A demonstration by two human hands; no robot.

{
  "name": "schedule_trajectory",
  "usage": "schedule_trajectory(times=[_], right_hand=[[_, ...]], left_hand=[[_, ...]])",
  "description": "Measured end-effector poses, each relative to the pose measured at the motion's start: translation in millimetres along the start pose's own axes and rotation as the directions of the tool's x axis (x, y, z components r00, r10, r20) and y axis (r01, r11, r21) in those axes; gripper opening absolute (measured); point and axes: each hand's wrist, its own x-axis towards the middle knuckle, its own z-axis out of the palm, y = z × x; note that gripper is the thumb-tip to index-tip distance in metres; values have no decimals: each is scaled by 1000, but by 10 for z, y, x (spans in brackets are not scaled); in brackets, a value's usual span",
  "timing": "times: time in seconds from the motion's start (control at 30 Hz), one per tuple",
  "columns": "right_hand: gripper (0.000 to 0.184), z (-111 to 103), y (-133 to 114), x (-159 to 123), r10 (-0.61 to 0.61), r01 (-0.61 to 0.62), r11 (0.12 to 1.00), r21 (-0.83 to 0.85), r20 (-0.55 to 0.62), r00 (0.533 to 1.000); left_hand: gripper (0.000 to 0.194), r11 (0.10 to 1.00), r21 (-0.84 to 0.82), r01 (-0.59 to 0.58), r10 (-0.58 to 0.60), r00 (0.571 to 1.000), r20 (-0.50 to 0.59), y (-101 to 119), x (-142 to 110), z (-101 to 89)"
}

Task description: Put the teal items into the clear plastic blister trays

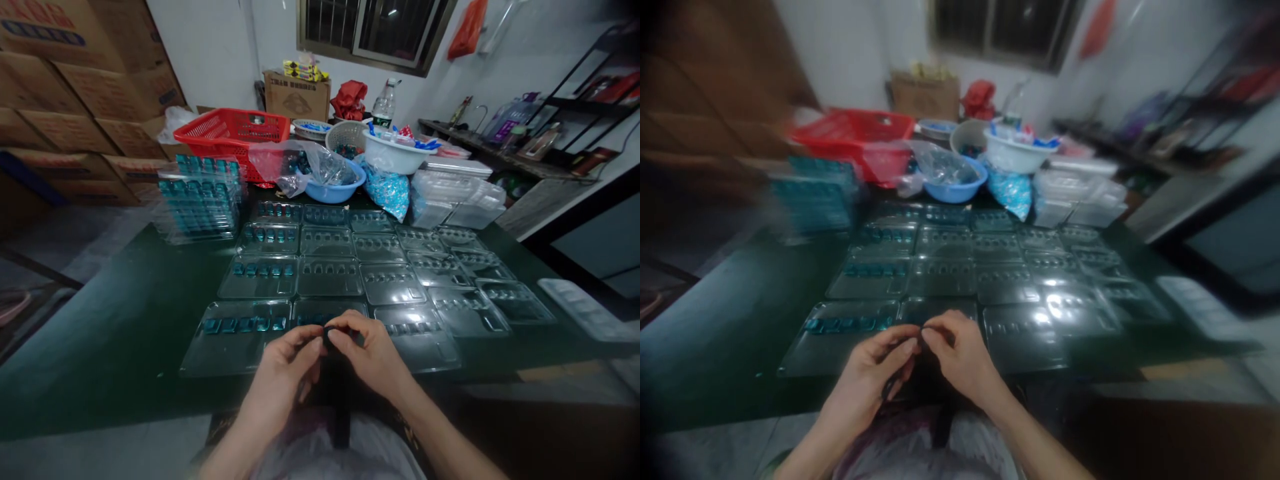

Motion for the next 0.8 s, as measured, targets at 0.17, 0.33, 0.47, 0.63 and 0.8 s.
schedule_trajectory(times=[0.17, 0.33, 0.47, 0.63, 0.8], right_hand=[[15, 49, 31, -39, 45, -45, 999, 4, -49, 998], [14, 92, 31, -85, 9, -14, 996, -92, -50, 999], [16, 167, 57, -125, -27, 3, 974, -228, -103, 994], [18, 210, 83, -149, -40, 7, 965, -261, -125, 991], [16, 154, 89, -129, 2, -18, 993, -119, -129, 992]], left_hand=[[22, 930, 356, -95, 140, 985, -102, -43, 25, -31], [12, 717, 619, -321, 418, 908, -14, -52, 33, -19], [10, 562, 701, -439, 550, 831, 79, -94, 54, 4], [11, 459, 746, -482, 617, 778, 122, -135, 86, 40], [11, 442, 734, -515, 627, 763, 157, -129, 105, 48]])
